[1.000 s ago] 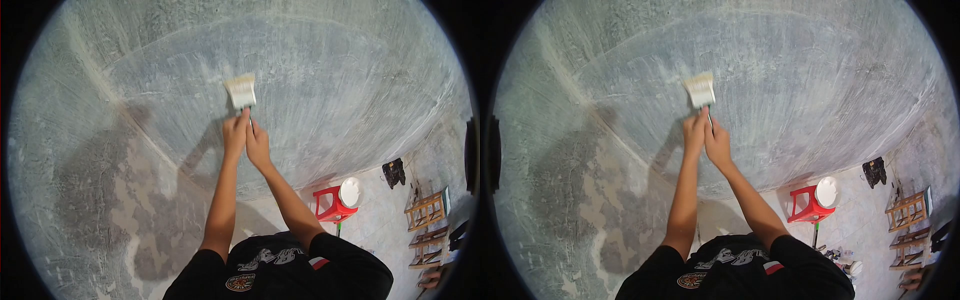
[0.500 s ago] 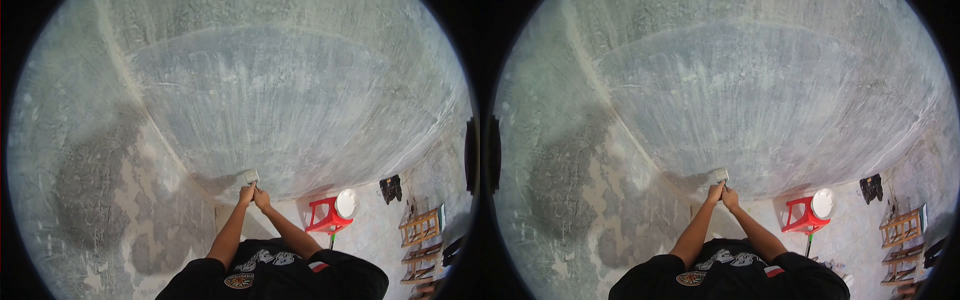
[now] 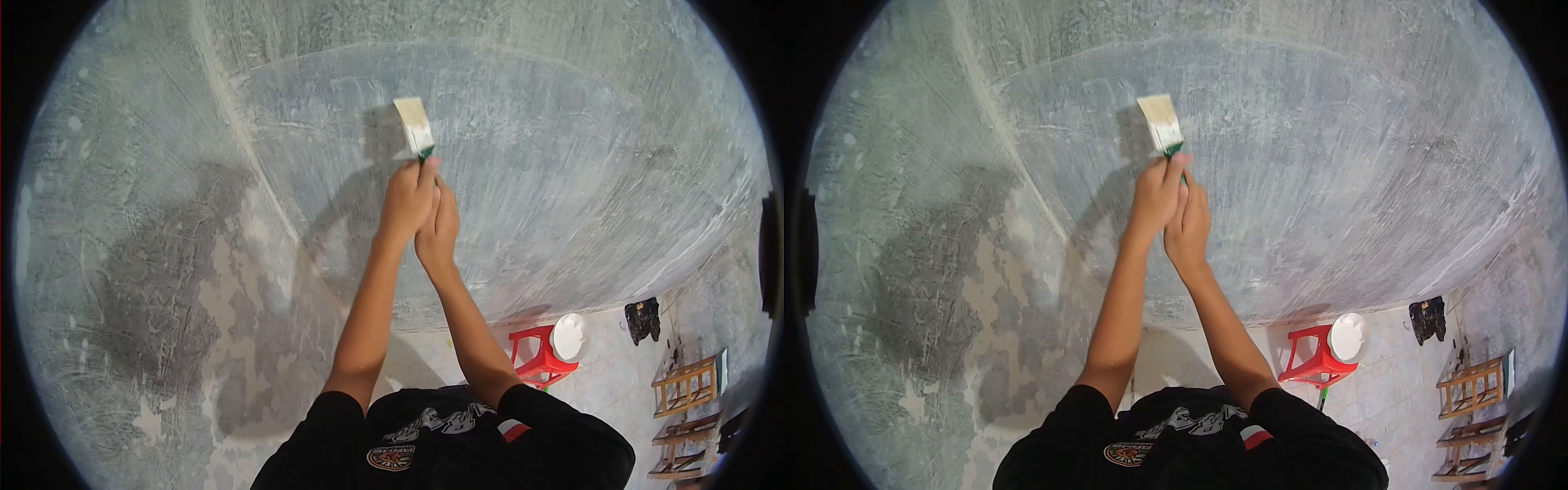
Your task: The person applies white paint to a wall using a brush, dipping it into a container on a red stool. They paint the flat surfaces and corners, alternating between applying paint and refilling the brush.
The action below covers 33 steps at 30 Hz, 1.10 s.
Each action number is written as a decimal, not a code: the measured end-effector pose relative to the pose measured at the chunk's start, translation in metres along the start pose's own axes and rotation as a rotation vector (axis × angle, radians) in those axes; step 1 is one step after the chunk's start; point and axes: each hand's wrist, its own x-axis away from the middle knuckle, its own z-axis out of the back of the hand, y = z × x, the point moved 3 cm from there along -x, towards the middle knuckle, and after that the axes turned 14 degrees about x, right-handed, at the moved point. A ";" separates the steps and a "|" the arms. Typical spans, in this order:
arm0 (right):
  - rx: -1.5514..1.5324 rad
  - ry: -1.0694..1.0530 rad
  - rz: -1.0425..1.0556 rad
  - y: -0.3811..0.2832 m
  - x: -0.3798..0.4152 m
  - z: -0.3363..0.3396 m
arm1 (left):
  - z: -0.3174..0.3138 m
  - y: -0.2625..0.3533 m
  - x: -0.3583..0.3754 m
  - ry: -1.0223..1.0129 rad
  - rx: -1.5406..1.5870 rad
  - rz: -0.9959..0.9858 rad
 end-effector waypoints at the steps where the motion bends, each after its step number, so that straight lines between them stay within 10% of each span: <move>1: 0.000 0.003 0.003 0.002 -0.016 -0.010 | 0.003 -0.001 -0.016 0.000 0.001 -0.004; 10: -0.091 -0.120 -0.131 0.016 -0.038 -0.064 | 0.034 -0.047 -0.038 0.016 0.142 0.259; 25: 0.006 -0.516 -0.659 0.176 0.215 -0.074 | 0.037 -0.237 0.213 0.034 -0.011 0.894; 27: -0.020 -0.695 -1.003 0.164 0.229 -0.056 | 0.035 -0.256 0.245 0.028 -0.025 0.972; 31: 0.074 -0.777 -0.991 0.145 0.242 -0.033 | 0.030 -0.221 0.261 -0.052 -0.001 1.028; 33: 0.101 -0.438 -0.542 0.114 0.225 -0.019 | 0.025 -0.177 0.240 0.002 0.088 1.009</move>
